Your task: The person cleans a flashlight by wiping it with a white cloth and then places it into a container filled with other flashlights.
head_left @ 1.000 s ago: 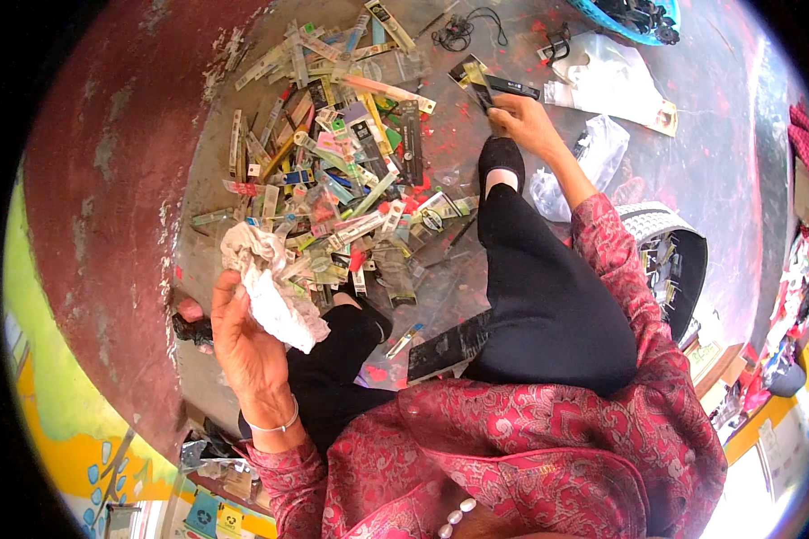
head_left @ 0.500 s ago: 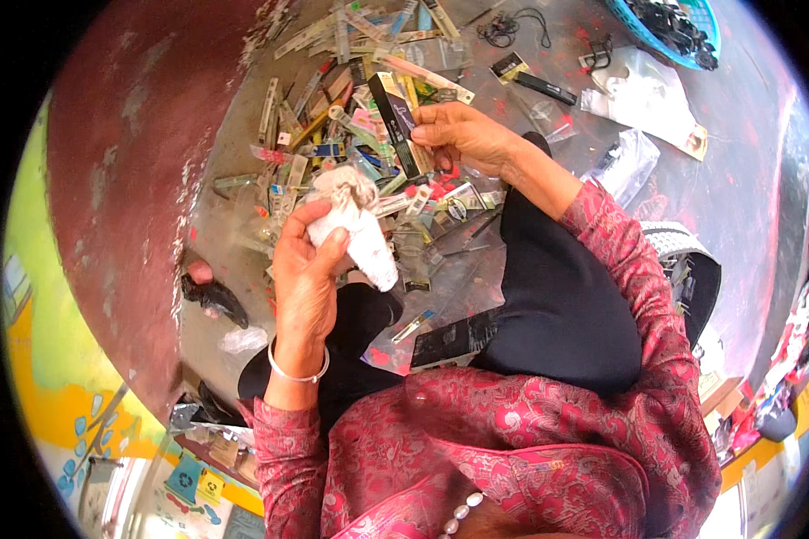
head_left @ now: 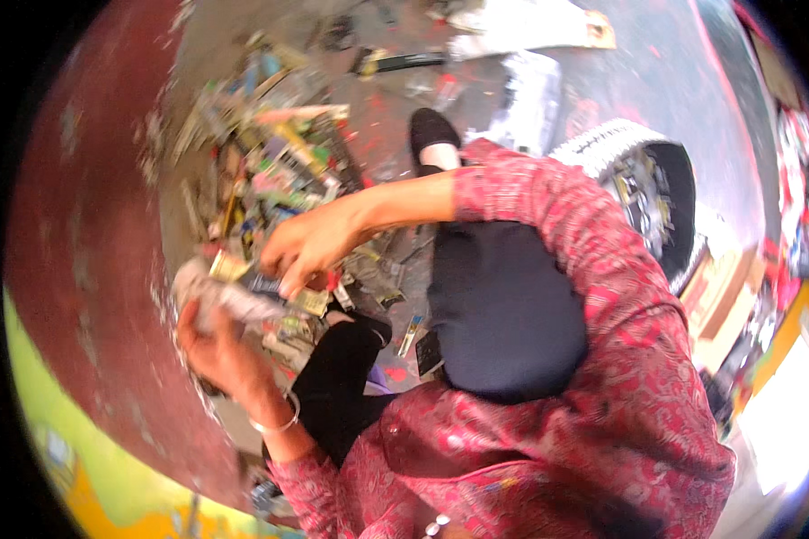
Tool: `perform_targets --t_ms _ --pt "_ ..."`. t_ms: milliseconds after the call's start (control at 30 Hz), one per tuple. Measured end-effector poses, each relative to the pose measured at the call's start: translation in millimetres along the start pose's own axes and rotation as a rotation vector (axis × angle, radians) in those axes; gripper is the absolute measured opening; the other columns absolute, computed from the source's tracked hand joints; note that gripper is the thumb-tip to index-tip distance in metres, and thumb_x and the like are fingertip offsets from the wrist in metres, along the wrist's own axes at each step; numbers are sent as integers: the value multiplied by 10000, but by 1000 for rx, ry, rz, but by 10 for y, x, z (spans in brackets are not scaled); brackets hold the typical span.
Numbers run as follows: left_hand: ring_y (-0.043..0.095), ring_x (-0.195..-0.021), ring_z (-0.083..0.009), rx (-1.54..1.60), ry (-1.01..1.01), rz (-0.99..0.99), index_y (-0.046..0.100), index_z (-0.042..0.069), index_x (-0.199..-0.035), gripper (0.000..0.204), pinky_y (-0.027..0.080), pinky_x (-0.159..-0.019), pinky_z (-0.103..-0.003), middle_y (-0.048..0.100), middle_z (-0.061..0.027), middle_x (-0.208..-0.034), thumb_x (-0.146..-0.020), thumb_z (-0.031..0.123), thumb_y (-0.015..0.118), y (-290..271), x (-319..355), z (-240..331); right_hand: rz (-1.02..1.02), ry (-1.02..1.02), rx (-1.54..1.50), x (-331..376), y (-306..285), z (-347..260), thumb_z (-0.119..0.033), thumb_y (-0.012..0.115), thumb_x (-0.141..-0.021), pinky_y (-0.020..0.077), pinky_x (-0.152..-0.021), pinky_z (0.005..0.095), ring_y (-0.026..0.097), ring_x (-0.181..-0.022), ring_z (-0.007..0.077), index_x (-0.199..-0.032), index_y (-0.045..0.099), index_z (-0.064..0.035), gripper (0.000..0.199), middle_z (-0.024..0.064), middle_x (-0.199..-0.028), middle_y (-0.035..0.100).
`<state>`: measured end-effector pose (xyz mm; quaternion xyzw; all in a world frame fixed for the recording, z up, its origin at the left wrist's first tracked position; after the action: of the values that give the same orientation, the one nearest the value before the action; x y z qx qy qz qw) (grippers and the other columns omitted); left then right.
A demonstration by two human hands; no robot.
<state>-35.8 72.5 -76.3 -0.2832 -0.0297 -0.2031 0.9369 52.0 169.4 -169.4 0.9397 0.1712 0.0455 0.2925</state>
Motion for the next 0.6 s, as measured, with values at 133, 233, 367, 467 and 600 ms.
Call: perform_targets --t_ms 133,233,367,467,600 --pt "542 -856 -204 61 68 76 469 -36 -1059 292 486 -739 -307 505 -120 -1033 -789 -17 578 -75 -26 63 339 -54 234 46 -450 -251 -249 625 -686 406 -523 334 523 -566 182 -731 547 19 283 72 -608 544" --pt "542 -867 -202 -41 212 -86 480 -27 -1024 255 495 -757 -308 510 -124 -1021 -787 -24 574 230 181 298 476 42 530 -18 -581 -185 -323 627 -608 407 -529 384 527 -538 264 -650 567 18 349 133 -570 540" --pt "529 -870 -165 -133 234 -244 473 -3 -1054 254 475 -753 -303 521 -102 -995 -822 15 574 503 360 292 420 15 577 37 -402 -237 -305 617 -627 425 -538 394 553 -555 272 -639 574 45 352 156 -594 572" --pt "538 -862 -173 -37 206 -226 452 -6 -1058 251 486 -728 -289 524 -109 -1003 -837 33 566 522 307 246 301 -118 596 80 -306 -385 -254 620 -667 432 -498 340 567 -572 228 -719 589 59 319 132 -652 595" --pt "544 -854 -195 -105 253 -162 445 -12 -1057 276 495 -717 -294 525 -128 -1009 -826 51 582 487 236 293 235 -337 426 100 -236 -462 -175 634 -643 424 -558 357 554 -640 214 -871 559 48 327 114 -675 580"
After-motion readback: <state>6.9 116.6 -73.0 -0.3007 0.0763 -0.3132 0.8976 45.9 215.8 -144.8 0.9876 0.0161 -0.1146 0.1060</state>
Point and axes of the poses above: each hand's wrist, its own x-axis away from the middle knuckle, its own y-axis out of the palm, z = x × y, the point moved 8 cm from there along -x, towards the middle knuckle
